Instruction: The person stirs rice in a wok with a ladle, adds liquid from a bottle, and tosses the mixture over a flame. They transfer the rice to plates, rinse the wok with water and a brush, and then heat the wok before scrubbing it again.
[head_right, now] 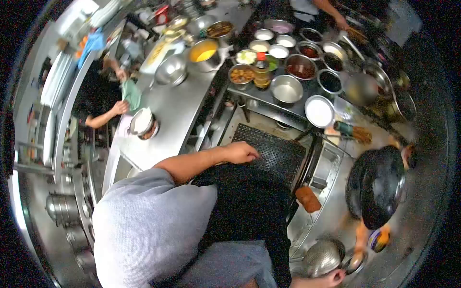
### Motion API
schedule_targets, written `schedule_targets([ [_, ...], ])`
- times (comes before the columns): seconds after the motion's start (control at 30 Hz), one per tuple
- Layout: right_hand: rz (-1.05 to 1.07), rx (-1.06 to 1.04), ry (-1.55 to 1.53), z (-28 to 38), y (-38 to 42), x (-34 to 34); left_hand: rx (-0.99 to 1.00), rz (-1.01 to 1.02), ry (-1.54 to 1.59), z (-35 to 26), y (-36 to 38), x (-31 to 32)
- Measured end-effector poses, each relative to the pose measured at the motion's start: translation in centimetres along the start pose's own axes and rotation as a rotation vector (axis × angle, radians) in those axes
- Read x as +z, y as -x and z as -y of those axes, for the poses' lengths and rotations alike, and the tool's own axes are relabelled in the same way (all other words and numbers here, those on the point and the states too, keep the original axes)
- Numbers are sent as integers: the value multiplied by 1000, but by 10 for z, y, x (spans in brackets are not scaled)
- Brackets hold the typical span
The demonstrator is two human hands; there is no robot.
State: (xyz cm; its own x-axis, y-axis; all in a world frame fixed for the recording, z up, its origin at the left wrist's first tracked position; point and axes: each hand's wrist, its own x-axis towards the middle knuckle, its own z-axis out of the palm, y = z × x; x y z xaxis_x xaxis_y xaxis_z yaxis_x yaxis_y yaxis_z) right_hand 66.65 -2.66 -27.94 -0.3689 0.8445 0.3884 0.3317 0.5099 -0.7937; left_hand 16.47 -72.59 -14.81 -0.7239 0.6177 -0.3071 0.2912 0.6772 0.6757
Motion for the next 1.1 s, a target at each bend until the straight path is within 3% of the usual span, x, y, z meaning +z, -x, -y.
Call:
schedule_targets([
  [0.03,-25,205,-136,54,10,17,-33,-43,1,20,9,4],
  [0.1,-28,333,-293,110,8,40,-139,-249,46,70,32,18],
  [0.13,-15,362,-364,137,4,50,-169,-370,232,92,48,20],
  [0.2,-19,434,-534,174,-2,69,-473,-510,686,132,80,22],
  [0.23,-17,469,-641,189,-10,72,-473,-731,813,153,96,28],
  [0.27,-7,497,-720,205,-13,81,-658,-843,855,147,118,11],
  [0.3,-13,532,-834,216,-21,81,-648,-1070,838,195,136,29],
  [0.4,-6,607,-1100,246,-42,87,-917,-1554,967,195,206,-12],
  [0.47,9,648,-1232,262,-55,85,-979,-1861,1110,183,240,-49],
  [0.5,20,660,-1287,269,-59,88,-994,-1920,1141,195,260,-53],
  [0.57,47,690,-1376,277,-65,91,-892,-2004,1333,217,285,-63],
  [0.7,145,799,-1551,280,-66,107,-899,-1968,1350,269,321,-69],
  [0.77,155,623,-1313,314,-44,137,-853,-1923,1374,271,332,-72],
  [0.83,173,718,-1529,284,-42,148,-819,-1898,1307,277,338,-69],
  [0.9,175,845,-1537,320,-28,168,-816,-1903,1276,287,342,-65],
  [0.97,-42,950,-1251,401,-5,195,-686,-1888,1281,271,338,-71],
  [1.0,154,1148,-1413,364,-20,196,-651,-1817,1268,248,328,-81],
  [1.03,132,1047,-1188,325,-16,197,-608,-1730,1302,252,329,-83],
  [1.1,118,1059,-992,344,-6,213,-596,-1683,1326,251,317,-88],
])
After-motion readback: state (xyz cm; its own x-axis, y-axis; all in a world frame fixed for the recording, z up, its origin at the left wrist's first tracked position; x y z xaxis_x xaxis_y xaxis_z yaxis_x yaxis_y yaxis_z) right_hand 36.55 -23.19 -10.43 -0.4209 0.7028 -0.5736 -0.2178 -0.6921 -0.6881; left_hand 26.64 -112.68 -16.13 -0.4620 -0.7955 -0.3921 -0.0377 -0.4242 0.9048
